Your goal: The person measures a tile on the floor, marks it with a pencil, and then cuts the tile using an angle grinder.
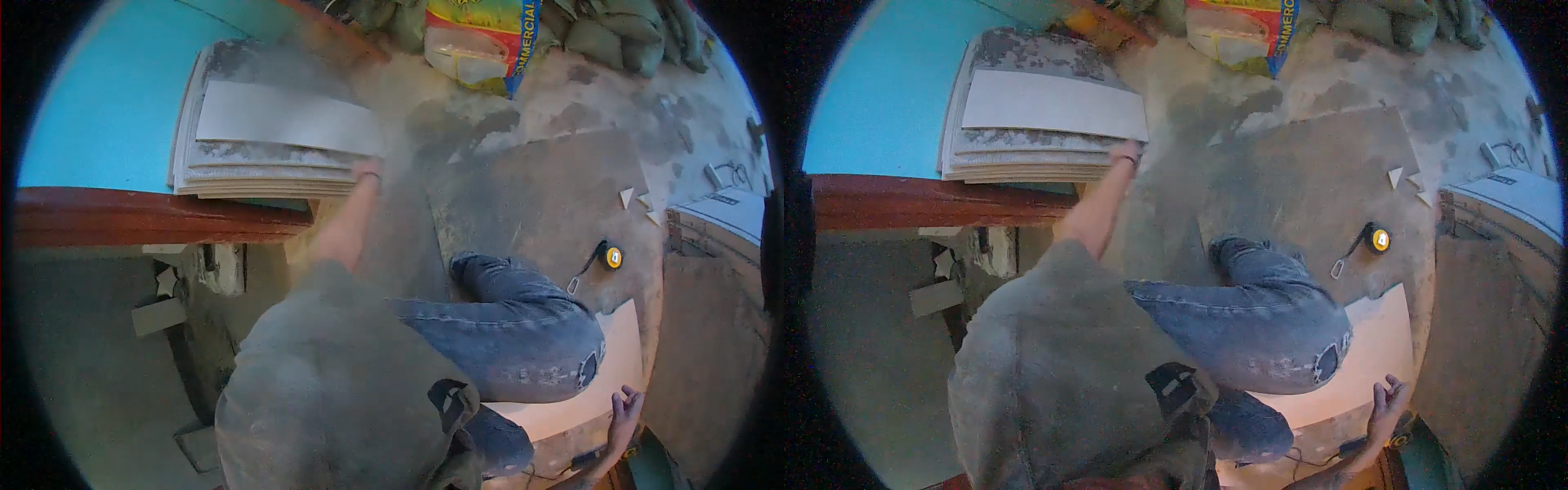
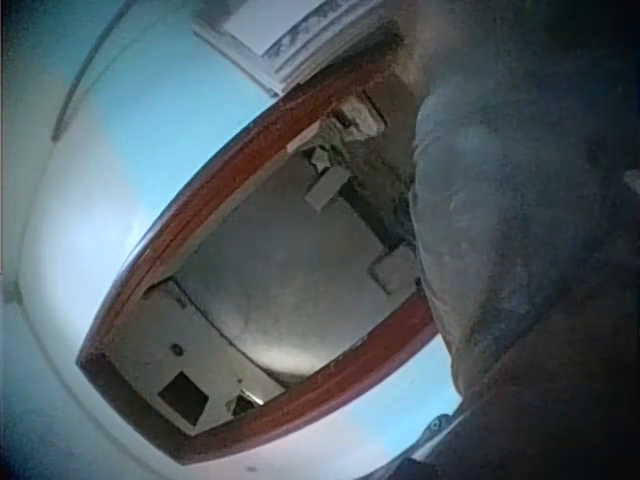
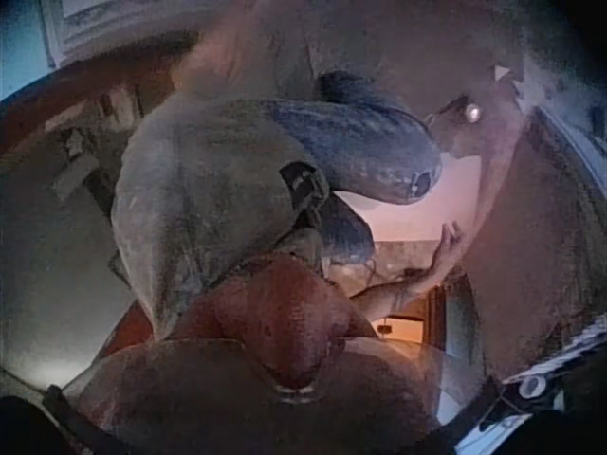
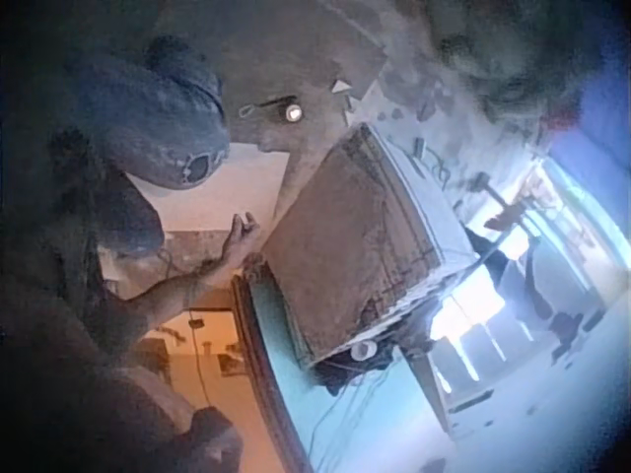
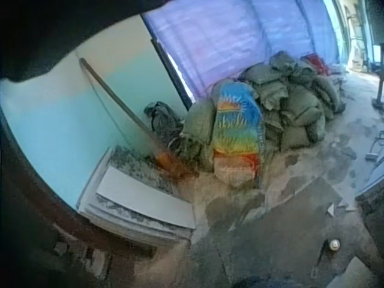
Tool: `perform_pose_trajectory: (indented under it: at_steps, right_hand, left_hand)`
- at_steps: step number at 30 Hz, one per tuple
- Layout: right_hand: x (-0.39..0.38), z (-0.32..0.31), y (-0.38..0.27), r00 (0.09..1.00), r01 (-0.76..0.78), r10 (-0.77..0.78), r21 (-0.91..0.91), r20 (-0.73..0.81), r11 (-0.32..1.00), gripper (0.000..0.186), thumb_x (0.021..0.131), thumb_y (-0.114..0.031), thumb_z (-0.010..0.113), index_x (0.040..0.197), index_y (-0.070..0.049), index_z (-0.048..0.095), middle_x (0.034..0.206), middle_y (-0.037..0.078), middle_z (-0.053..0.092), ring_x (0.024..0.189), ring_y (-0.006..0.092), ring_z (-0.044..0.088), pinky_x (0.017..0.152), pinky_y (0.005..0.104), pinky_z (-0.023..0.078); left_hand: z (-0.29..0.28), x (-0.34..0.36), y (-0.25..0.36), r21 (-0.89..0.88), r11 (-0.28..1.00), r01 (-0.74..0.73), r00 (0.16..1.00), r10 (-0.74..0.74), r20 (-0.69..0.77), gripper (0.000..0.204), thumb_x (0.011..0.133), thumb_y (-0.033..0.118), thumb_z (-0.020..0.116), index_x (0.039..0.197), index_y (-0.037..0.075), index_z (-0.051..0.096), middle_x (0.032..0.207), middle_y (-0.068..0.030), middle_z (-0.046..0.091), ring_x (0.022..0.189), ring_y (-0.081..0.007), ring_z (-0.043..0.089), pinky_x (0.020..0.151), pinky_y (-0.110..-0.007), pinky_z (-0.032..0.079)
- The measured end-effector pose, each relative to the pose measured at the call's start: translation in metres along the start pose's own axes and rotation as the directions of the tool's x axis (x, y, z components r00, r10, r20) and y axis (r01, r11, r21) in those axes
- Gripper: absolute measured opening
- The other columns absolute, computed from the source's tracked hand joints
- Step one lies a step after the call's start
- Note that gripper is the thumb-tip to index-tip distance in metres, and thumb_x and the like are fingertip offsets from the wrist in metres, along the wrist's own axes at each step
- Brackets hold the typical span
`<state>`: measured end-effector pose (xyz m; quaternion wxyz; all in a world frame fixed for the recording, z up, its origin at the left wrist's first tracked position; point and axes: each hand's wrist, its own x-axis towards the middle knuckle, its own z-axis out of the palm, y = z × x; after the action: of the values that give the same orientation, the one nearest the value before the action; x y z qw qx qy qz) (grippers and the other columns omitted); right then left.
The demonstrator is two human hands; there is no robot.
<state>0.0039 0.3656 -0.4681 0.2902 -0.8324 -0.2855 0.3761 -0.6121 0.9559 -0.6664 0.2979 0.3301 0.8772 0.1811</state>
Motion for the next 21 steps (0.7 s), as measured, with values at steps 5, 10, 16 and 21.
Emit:
perform_pose_trajectory:
  at_steps: [5, 10, 16, 21]
  right_hand:
    - [0.002, 0.011, 0.049, 0.929, -0.242, 0.342, 0.472, -0.140, 0.848, 0.047, 0.088, -0.012, 0.065, 0.129, 0.004, 0.047, 0.126, 0.017, 0.054, 0.121, 0.0248, 0.050, 0.101, 0.0364, 0.043]
    - [-0.001, 0.023, 0.090, 0.976, -0.216, 0.211, -0.103, -0.057, 0.971, 0.044, 0.085, -0.026, 0.071, 0.110, 0.002, 0.051, 0.097, 0.013, 0.061, 0.104, 0.0261, 0.060, 0.090, 0.0343, 0.048]
    - [-0.019, 0.045, 0.123, 0.940, -0.326, 0.320, -0.041, -0.122, 0.944, 0.042, 0.080, -0.028, 0.073, 0.102, 0.000, 0.051, 0.096, 0.016, 0.065, 0.089, 0.0271, 0.064, 0.076, 0.0393, 0.051]
    - [-0.032, 0.061, 0.164, 0.918, -0.394, 0.385, -0.117, -0.092, 0.911, 0.039, 0.080, -0.028, 0.072, 0.100, -0.002, 0.051, 0.092, 0.015, 0.065, 0.086, 0.0296, 0.063, 0.074, 0.0404, 0.050]
  left_hand:
    - [-0.121, 0.097, -0.025, 0.065, 0.964, -0.259, 0.914, 0.266, -0.308, 0.048, 0.086, 0.043, 0.060, 0.114, 0.005, 0.065, 0.117, -0.0110, 0.065, 0.108, -0.0263, 0.058, 0.095, -0.042, 0.044]
    - [-0.144, 0.139, 0.010, -0.647, 0.761, 0.049, 0.993, 0.035, 0.115, 0.041, 0.089, 0.031, 0.058, 0.121, 0.006, 0.060, 0.129, -0.0108, 0.059, 0.118, -0.0282, 0.050, 0.103, -0.048, 0.037]
    - [-0.141, 0.118, 0.037, -0.546, 0.838, 0.014, 0.998, -0.047, -0.045, 0.041, 0.097, 0.032, 0.042, 0.122, 0.006, 0.061, 0.131, -0.0112, 0.059, 0.118, -0.0295, 0.054, 0.103, -0.039, 0.040]
    - [-0.150, 0.074, 0.051, -0.578, 0.814, -0.058, 0.994, -0.008, -0.110, 0.039, 0.095, 0.027, 0.049, 0.124, 0.002, 0.056, 0.128, -0.0146, 0.059, 0.115, -0.0326, 0.056, 0.096, -0.044, 0.047]
